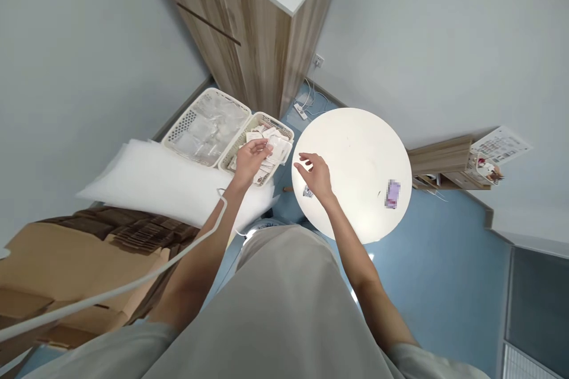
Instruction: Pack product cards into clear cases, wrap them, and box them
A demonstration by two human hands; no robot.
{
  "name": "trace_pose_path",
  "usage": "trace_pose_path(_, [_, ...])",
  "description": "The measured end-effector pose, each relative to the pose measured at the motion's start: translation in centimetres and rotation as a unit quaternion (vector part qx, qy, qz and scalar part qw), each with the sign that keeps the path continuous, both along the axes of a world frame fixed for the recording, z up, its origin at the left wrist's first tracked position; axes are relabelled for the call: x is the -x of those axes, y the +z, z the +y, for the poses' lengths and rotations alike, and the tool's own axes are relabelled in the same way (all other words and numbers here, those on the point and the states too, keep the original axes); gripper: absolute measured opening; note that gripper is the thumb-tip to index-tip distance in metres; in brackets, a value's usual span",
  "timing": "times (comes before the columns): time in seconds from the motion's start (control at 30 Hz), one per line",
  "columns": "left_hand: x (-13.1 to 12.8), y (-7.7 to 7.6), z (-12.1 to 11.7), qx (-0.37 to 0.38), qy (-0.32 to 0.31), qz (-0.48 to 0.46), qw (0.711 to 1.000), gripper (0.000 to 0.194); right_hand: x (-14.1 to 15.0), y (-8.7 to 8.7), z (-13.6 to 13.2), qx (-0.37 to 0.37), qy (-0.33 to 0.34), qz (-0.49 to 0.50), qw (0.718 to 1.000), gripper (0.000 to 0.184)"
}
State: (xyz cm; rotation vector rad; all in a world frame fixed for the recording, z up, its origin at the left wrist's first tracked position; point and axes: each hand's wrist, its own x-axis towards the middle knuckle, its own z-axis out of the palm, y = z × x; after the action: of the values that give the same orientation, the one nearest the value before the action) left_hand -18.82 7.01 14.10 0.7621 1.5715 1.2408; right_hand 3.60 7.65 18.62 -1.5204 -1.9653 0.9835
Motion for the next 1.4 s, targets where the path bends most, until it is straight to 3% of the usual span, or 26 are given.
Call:
trace_pose_path(0.17, [-5.4, 1.8, -2.9, -0.005, -0.097, -0.034, 0.995, 0.068, -5.7, 1.2, -1.4, -0.079, 0.100, -0.081, 0.989, 0.051])
trace_pose_path(0.37, [-11.3, 3.7, -3.5, -0.006, -0.248, -0.003, 0.969, 0.057, -13.0, 2.6, -3.3, -0.113, 0.255, -0.159, 0.947, 0.066])
trace_pose_path(0.5, [-15.2, 3.8, -3.6, 0.011, -0.338, -0.007, 0.941, 0.054, -17.0, 2.5, -5.3, -0.113, 0.281, -0.197, 0.933, 0.072])
trace_pose_path(0.63, [-18.6, 3.4, -4.5, 0.043, -0.354, -0.040, 0.933, 0.059, -20.6, 0.8, -7.2, -0.086, 0.238, -0.162, 0.954, 0.069])
trace_pose_path(0.77, [-21.6, 3.2, -6.1, 0.027, -0.340, -0.125, 0.932, 0.081, -23.7, -1.4, -8.2, 0.001, 0.105, 0.009, 0.994, 0.072])
trace_pose_path(0.93, [-25.1, 3.0, -7.2, 0.022, -0.342, -0.090, 0.935, 0.081, -26.5, -2.9, -8.9, 0.157, -0.028, 0.208, 0.965, 0.081])
trace_pose_path(1.13, [-27.6, 3.1, -7.0, 0.040, -0.338, -0.086, 0.936, 0.082, -28.2, -2.9, -9.4, 0.203, -0.042, 0.265, 0.942, 0.074])
trace_pose_path(1.4, [-26.9, 4.0, -7.1, 0.043, -0.359, -0.081, 0.929, 0.084, -27.6, -3.0, -10.2, 0.199, -0.037, 0.307, 0.930, 0.071])
